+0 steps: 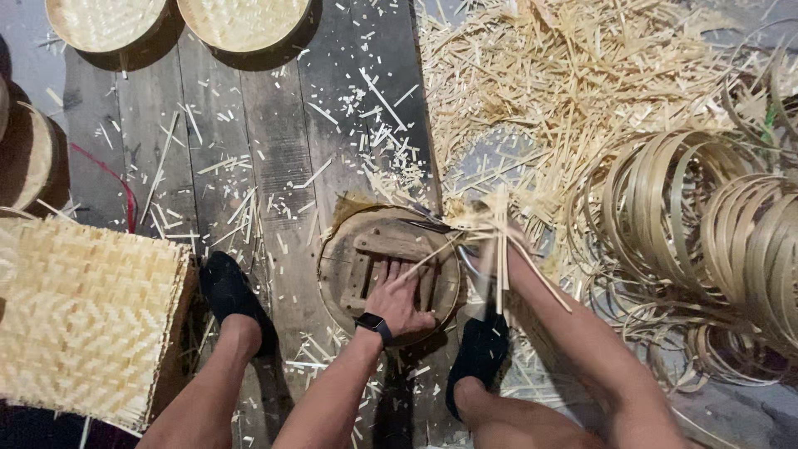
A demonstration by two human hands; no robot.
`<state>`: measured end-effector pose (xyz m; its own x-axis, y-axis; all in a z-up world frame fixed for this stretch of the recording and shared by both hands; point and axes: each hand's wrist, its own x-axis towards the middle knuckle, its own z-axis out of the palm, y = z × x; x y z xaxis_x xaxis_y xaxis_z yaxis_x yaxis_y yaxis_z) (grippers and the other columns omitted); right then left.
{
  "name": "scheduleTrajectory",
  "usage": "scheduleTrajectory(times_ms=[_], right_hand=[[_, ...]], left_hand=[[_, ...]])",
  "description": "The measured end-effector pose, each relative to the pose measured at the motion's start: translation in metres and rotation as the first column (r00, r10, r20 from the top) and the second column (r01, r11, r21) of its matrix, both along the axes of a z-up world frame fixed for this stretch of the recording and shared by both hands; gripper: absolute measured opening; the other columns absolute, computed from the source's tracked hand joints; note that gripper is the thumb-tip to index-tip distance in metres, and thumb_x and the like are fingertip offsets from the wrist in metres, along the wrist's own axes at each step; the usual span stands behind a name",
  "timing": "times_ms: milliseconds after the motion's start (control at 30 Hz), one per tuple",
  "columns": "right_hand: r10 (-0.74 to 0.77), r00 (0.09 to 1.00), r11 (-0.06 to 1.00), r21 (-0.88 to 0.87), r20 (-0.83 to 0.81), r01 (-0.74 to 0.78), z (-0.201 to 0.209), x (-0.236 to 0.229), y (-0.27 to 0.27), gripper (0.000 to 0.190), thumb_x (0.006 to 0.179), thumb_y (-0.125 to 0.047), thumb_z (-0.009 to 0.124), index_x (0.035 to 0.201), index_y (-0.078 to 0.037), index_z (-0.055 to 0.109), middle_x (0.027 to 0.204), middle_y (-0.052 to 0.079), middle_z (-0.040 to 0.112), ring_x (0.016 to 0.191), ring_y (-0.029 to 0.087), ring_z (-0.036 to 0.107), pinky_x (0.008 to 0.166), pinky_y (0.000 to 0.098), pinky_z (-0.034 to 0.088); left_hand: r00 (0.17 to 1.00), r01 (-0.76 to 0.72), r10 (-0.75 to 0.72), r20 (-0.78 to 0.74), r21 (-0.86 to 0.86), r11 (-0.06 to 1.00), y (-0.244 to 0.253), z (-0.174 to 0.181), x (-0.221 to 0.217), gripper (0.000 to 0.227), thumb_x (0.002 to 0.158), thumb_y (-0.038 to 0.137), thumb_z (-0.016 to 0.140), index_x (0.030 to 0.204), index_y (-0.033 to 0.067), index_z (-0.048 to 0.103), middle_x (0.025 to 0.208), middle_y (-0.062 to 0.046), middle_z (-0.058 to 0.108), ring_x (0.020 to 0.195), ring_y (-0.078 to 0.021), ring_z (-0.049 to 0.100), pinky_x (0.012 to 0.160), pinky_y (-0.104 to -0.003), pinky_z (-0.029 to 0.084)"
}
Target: The person places a woven mat over a circular wooden mold, then uses shears to trim the excess material around the edge. They flip the mold to reveal the finished basket base, then repeat the process with a new mat.
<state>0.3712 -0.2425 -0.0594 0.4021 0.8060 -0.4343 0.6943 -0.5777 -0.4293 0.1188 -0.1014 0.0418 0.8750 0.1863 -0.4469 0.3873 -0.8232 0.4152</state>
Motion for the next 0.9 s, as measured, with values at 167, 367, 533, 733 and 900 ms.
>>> scheduleTrajectory(times_ms=[167, 367, 533, 733, 900], right_hand=[[-0.434, 0.707, 0.898, -0.210, -0.558, 0.386, -0.005, 0.011, -0.018, 0.020, 0.094, -0.018, 0.055, 0.107, -0.009, 0.067, 0.111, 0.014, 0.072, 0.079, 0.019, 0.074, 0.052, 0.0296, 0.062], [-0.268, 0.932, 0.958, -0.167, -0.245, 0.232, 0.021, -0.018, -0.040, 0.021, 0.099, -0.024, 0.055, 0.107, -0.007, 0.063, 0.104, 0.016, 0.070, 0.076, 0.022, 0.070, 0.056, 0.0314, 0.059], [-0.404, 0.850, 0.912, -0.222, -0.337, 0.346, 0.042, -0.015, -0.008, 0.024, 0.101, -0.028, 0.054, 0.109, -0.008, 0.063, 0.102, 0.014, 0.069, 0.074, 0.021, 0.066, 0.058, 0.0316, 0.056], [-0.120, 0.986, 0.954, -0.287, -0.115, 0.083, 0.033, 0.012, -0.028, 0.027, 0.103, -0.034, 0.053, 0.110, -0.011, 0.064, 0.099, 0.013, 0.069, 0.072, 0.020, 0.062, 0.062, 0.0318, 0.053], [0.443, 0.881, 0.797, -0.522, 0.165, -0.303, 0.026, 0.006, 0.008, 0.030, 0.105, -0.039, 0.051, 0.112, -0.013, 0.064, 0.096, 0.011, 0.069, 0.071, 0.019, 0.058, 0.064, 0.0320, 0.050]], left_hand=[[0.992, 0.127, -0.125, -0.030, 0.068, 0.990, 0.000, -0.004, -0.003, 0.120, 0.071, 0.074, 0.071, 0.150, -0.0071, 0.030, 0.153, -0.032, 0.035, 0.146, -0.0462, 0.027, 0.123, -0.055, 0.010], [0.985, 0.164, -0.167, 0.038, 0.068, 0.984, 0.002, 0.000, -0.008, 0.117, 0.067, 0.069, 0.071, 0.149, -0.0056, 0.036, 0.152, -0.030, 0.041, 0.146, -0.0430, 0.033, 0.123, -0.054, 0.014], [0.990, 0.132, -0.133, 0.039, 0.025, 0.991, 0.003, 0.004, -0.007, 0.109, 0.066, 0.064, 0.076, 0.143, -0.0049, 0.042, 0.150, -0.030, 0.044, 0.144, -0.0449, 0.033, 0.122, -0.050, 0.015], [0.983, 0.159, -0.152, 0.104, -0.061, 0.985, 0.014, 0.015, -0.018, 0.107, 0.061, 0.048, 0.080, 0.145, -0.0079, 0.044, 0.148, -0.028, 0.050, 0.142, -0.0351, 0.044, 0.127, -0.047, 0.017], [0.983, 0.158, -0.153, 0.106, -0.044, 0.986, 0.014, 0.020, -0.016, 0.107, 0.059, 0.047, 0.081, 0.143, -0.0077, 0.045, 0.147, -0.026, 0.050, 0.143, -0.0391, 0.041, 0.125, -0.048, 0.018]])
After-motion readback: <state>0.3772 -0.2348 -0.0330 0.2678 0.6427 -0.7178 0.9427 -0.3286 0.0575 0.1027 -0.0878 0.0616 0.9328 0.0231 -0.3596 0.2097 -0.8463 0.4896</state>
